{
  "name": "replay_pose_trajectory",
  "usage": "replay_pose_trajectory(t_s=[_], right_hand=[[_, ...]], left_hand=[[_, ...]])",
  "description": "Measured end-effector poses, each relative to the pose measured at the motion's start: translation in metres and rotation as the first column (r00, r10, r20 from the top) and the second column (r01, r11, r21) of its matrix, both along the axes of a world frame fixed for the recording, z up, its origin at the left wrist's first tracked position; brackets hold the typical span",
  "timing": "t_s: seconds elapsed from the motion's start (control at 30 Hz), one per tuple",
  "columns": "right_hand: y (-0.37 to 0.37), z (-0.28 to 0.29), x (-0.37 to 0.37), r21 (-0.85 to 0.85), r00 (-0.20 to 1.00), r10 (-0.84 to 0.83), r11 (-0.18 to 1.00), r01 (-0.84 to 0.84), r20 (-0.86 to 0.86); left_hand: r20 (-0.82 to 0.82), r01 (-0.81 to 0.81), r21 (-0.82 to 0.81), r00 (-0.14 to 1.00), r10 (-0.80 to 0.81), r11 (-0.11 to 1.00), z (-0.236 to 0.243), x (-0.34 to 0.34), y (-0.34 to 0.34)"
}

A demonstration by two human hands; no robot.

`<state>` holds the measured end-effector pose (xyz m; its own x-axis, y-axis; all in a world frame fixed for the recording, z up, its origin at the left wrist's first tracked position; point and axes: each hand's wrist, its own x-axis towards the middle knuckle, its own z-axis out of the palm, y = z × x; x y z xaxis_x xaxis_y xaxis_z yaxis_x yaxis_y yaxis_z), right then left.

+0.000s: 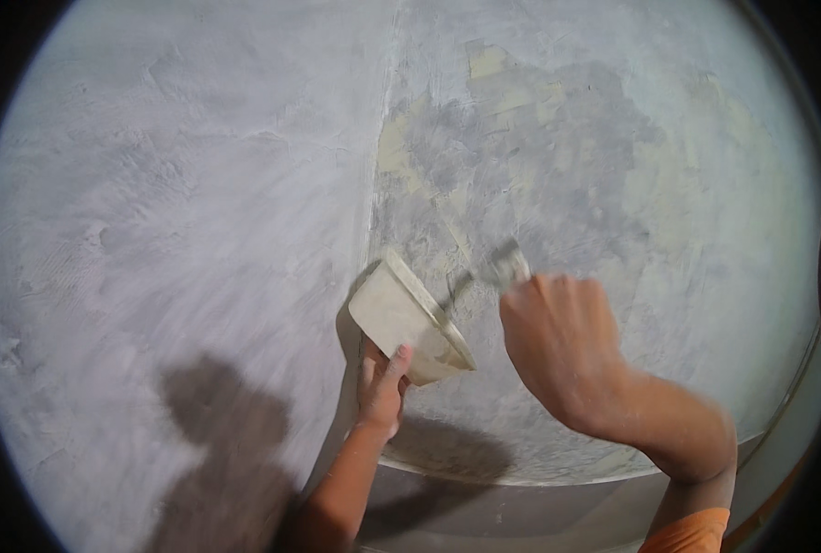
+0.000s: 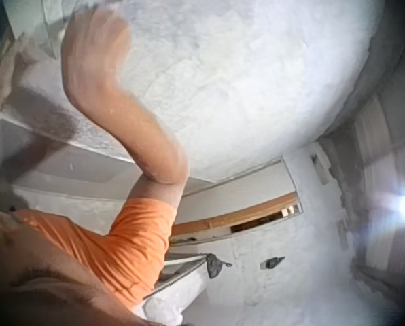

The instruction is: The person applies putty to a wall corner and surface using a spatula, taking the material from a plastic container held in the other hand.

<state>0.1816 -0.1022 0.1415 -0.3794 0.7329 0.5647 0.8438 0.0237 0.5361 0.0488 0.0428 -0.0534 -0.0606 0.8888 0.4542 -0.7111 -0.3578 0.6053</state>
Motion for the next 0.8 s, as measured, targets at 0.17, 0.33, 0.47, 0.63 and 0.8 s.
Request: replay_pose_trajectory(t_s=[0.17, 0.33, 0.47, 0.63, 0.8], right_hand=[[0.068, 0.036, -0.033, 0.32, 0.937, 0.35, 0.888, -0.33, -0.006], [0.11, 0.01, -0.031, 0.244, 0.964, 0.248, 0.933, -0.264, 0.097], [0.101, -0.066, 0.005, 0.131, 0.986, 0.015, 0.991, -0.036, 0.163], [0.068, -0.074, 0.054, -0.177, 0.989, -0.146, 0.975, 0.138, -0.035], [0.072, -0.065, 0.073, -0.152, 0.816, 0.216, 0.926, -0.346, -0.536]], left_hand=[[0.105, -0.001, 0.036, 0.994, -0.003, 0.999, -0.025, 0.007, 0.023], [0.123, 0.001, 0.004, 0.992, -0.001, 1.0, -0.044, -0.006, 0.043], [0.147, -0.049, -0.044, 0.988, 0.055, 0.998, -0.047, -0.004, 0.049], [0.132, -0.001, 0.0, 0.991, 0.001, 1.0, -0.031, 0.003, 0.046], [0.197, 0.004, -0.058, 0.98, 0.007, 0.998, -0.033, -0.018, 0.036]])
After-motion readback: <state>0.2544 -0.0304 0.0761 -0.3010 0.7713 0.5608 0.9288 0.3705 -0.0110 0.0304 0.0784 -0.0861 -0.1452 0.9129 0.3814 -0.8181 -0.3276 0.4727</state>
